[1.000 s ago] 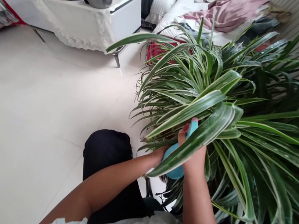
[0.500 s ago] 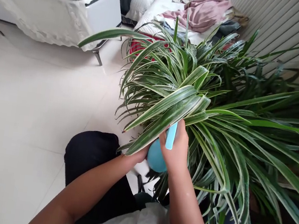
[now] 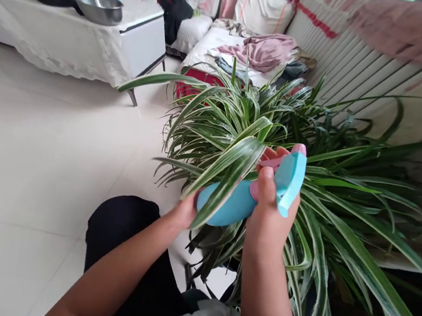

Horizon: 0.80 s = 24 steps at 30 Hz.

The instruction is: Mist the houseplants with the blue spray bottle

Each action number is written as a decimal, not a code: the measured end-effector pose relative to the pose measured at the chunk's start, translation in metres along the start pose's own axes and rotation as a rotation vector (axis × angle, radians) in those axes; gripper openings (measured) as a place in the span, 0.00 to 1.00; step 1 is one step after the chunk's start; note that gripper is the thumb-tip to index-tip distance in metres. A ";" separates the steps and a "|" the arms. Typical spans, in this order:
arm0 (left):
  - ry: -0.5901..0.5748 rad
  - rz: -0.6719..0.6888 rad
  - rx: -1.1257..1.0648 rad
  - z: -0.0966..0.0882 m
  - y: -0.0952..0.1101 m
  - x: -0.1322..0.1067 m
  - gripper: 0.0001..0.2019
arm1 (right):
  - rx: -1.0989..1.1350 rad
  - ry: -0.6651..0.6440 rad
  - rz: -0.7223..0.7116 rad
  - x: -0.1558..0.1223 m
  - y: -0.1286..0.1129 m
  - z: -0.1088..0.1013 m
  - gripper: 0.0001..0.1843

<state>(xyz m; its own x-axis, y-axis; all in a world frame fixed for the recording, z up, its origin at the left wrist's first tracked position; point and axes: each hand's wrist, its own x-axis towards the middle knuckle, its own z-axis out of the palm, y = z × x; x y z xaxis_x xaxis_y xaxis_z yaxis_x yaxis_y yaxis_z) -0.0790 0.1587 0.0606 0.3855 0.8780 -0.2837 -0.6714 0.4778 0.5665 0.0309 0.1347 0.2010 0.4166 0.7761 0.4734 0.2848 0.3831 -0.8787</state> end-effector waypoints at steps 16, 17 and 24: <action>-0.239 -0.335 -0.155 0.022 -0.006 0.002 0.31 | -0.338 0.018 -0.110 0.031 0.005 0.009 0.11; -0.216 -0.316 -0.143 0.022 -0.008 0.001 0.30 | -0.362 0.011 -0.090 0.032 0.006 0.010 0.08; -0.147 -0.344 -0.135 0.023 -0.008 0.004 0.29 | -0.338 -0.013 -0.061 0.033 0.018 0.013 0.10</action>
<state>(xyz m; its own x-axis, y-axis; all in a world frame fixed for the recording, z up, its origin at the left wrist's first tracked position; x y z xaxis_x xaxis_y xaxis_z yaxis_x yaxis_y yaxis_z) -0.0574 0.1576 0.0724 0.6822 0.6574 -0.3200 -0.5608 0.7513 0.3478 0.0384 0.1735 0.1997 0.3792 0.7643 0.5216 0.5795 0.2433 -0.7778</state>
